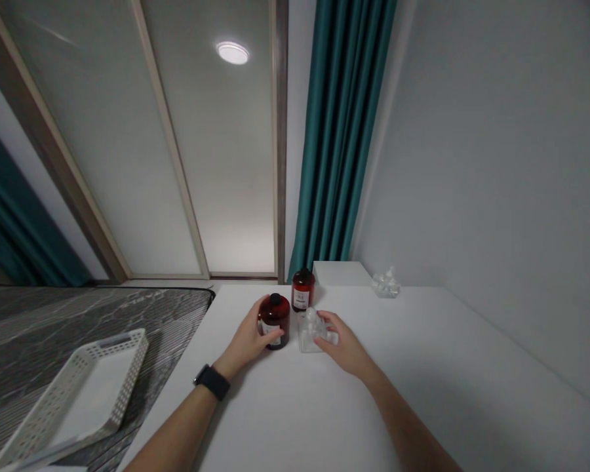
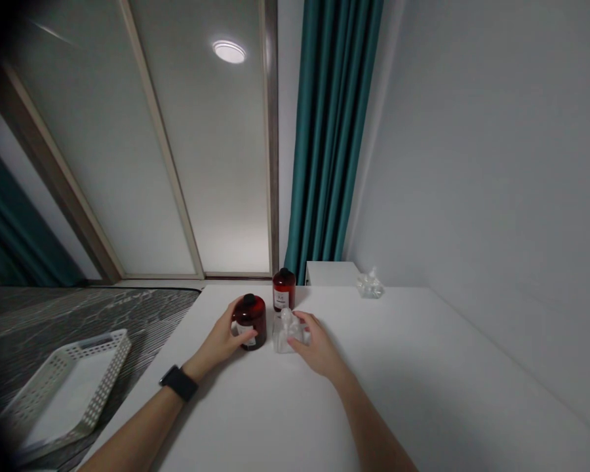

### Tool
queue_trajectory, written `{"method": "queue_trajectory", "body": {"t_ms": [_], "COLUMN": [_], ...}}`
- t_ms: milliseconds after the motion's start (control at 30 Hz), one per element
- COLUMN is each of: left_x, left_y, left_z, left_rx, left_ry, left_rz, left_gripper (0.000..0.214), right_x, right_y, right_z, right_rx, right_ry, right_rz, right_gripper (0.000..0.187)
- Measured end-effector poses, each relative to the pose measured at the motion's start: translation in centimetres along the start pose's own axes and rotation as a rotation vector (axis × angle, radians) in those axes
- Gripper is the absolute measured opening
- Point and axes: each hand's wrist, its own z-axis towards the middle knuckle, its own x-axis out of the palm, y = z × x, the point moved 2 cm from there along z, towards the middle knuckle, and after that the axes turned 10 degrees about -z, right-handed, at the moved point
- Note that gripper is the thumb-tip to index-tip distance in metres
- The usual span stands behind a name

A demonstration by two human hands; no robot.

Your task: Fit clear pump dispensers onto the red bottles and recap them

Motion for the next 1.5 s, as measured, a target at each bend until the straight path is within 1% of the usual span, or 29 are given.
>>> {"method": "queue_trajectory", "body": {"t_ms": [167,300,400,467,500,567,600,633,700,767,833,900,933,1067,1300,1367,1500], "left_x": [0.2,-0.1,-0.4,-0.6,-0.7,-0.9,-0.9,-0.8,-0.3,0.6,1.7,2.6,3.0,3.7,3.6,3.7,3.9], "left_y": [0.4,1.0,1.5,1.4,1.1,0.1,-0.6,-1.3,-2.5,-3.4,-3.8,-3.8,-3.8,-3.7,-4.3,-4.3,-4.5], "left_z": [0.1,0.0,0.0,0.0,0.0,-0.1,-0.3,-0.4,-0.8,-1.3,-1.8,-2.2,-2.3,-2.5,-2.4,-2.4,-2.6], "left_rx": [-0.04,-0.067,-0.114,-0.114,-0.088,0.012,0.081,0.146,0.248,0.3,0.302,0.296,0.289,0.232,0.147,0.126,0.099], "left_ry": [-0.101,-0.192,-0.219,-0.264,-0.302,-0.386,-0.417,-0.422,-0.353,-0.211,-0.041,0.082,0.119,0.133,0.148,0.151,0.17], "left_rz": [0.038,0.143,0.202,0.244,0.27,0.319,0.334,0.335,0.315,0.28,0.242,0.219,0.208,0.159,0.036,-0.002,-0.041], "left_gripper": [0.073,0.063,0.055,0.056,0.057,0.056,0.051,0.043,0.03,0.025,0.024,0.028,0.03,0.033,0.022,0.022,0.022], "right_x": [0.6,1.3,1.8,1.9,2.0,2.0,2.1,2.1,2.1,2.2,2.3,2.3,2.3,2.2,2.3,2.6,3.1], "right_y": [1.2,2.2,2.6,2.6,2.6,2.5,2.5,2.4,2.5,2.5,2.6,2.7,2.7,3.0,4.0,3.9,3.5], "right_z": [-0.4,-0.9,-1.1,-1.2,-1.2,-1.2,-1.2,-1.2,-1.2,-1.3,-1.3,-1.3,-1.3,-1.4,-1.8,-1.9,-2.1], "right_rx": [0.011,-0.014,-0.02,-0.019,-0.021,-0.029,-0.032,-0.033,-0.032,-0.034,-0.047,-0.067,-0.076,-0.097,-0.112,-0.098,-0.042], "right_ry": [0.077,0.129,0.149,0.146,0.142,0.133,0.13,0.127,0.122,0.12,0.126,0.132,0.134,0.143,0.17,0.17,0.18], "right_rz": [0.06,0.083,0.074,0.064,0.06,0.058,0.059,0.062,0.07,0.076,0.076,0.065,0.057,0.033,0.024,0.029,0.045], "right_gripper": [0.05,0.05,0.052,0.052,0.052,0.052,0.052,0.052,0.052,0.052,0.052,0.053,0.054,0.061,0.064,0.065,0.078]}}
